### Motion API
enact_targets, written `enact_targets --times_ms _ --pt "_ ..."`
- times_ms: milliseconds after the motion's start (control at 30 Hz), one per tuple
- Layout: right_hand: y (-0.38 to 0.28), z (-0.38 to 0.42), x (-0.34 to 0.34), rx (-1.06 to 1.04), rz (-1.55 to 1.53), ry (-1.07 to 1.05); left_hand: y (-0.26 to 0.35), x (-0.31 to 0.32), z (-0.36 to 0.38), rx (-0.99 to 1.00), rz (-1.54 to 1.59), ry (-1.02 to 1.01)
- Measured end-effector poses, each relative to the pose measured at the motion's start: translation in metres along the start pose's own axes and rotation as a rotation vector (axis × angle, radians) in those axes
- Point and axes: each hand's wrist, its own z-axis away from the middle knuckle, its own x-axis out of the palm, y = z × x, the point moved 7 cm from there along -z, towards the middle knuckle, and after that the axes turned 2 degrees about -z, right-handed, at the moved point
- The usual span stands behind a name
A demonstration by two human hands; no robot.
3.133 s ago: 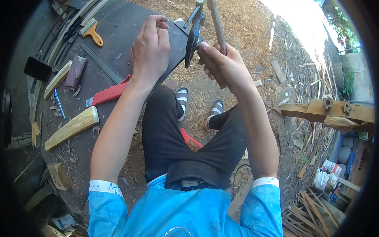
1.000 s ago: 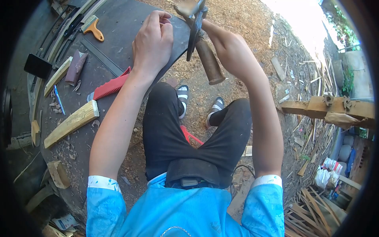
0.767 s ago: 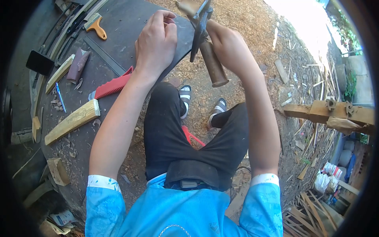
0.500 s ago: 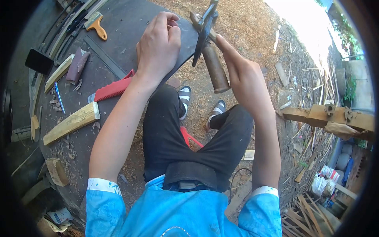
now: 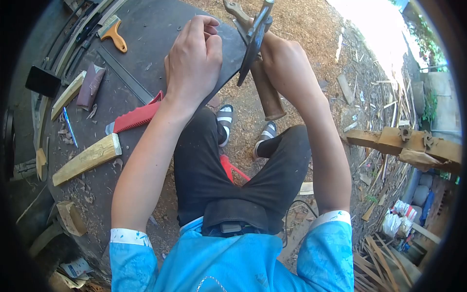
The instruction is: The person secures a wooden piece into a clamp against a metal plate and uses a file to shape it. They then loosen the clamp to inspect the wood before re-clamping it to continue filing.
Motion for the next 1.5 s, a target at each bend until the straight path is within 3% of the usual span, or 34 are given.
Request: enact_targets --times_ms 200,433,567,633,767,800,867,933,1167,1200,1267,1367,1433,1467,1500 --pt "-0.014 0.019 -0.008 -0.077 0.041 0.046 -0.002 -0.001 -0.007 0.021 -0.006 0.032" --pt "-0.001 0.039 -0.016 0.111 -0.173 -0.024 -0.004 0.001 -0.002 0.009 -0.023 0.059" --pt "0.002 0.086 -0.028 -0.057 -0.156 0.017 0.002 0.003 0.000 0.069 -0.049 0.032" --pt "-0.003 0.056 -0.017 -0.147 -0.186 0.065 0.002 0.002 0.000 0.039 -0.039 0.021" --pt "0.005 0.002 0.000 -0.018 -0.037 -0.094 0.000 0.000 -0.001 0.022 -0.016 0.023" --pt "0.006 0.014 -0.003 -0.094 -0.096 -0.034 -0.001 0.001 0.001 0.015 -0.019 0.015" --pt "0.014 0.056 -0.017 -0.008 -0.170 -0.029 -0.001 0.001 -0.001 0.010 -0.018 0.020" --pt "0.011 0.073 -0.022 -0.249 -0.125 0.119 -0.001 0.001 -0.004 0.008 -0.049 0.037" --pt "0.010 -0.003 -0.002 -0.009 -0.037 -0.087 0.004 -0.001 -0.002 0.028 -0.018 -0.008" --pt "0.001 0.015 -0.012 0.115 -0.032 -0.131 0.003 0.000 -0.002 0.057 -0.033 -0.006" --pt "0.005 0.048 -0.017 -0.122 -0.083 0.061 0.000 0.009 -0.002 0.114 -0.049 0.007" --pt "0.002 0.041 -0.011 -0.187 -0.127 0.086 0.004 0.015 0.003 0.175 -0.131 -0.007" --pt "0.004 0.006 0.000 0.017 -0.107 -0.083 0.001 0.021 0.003 0.174 -0.158 -0.071" --pt "0.003 -0.009 0.004 -0.070 -0.178 -0.019 0.000 0.023 0.005 0.197 -0.182 -0.056" --pt "0.004 -0.007 0.003 -0.029 -0.130 -0.040 -0.001 0.024 0.008 0.217 -0.207 -0.046"
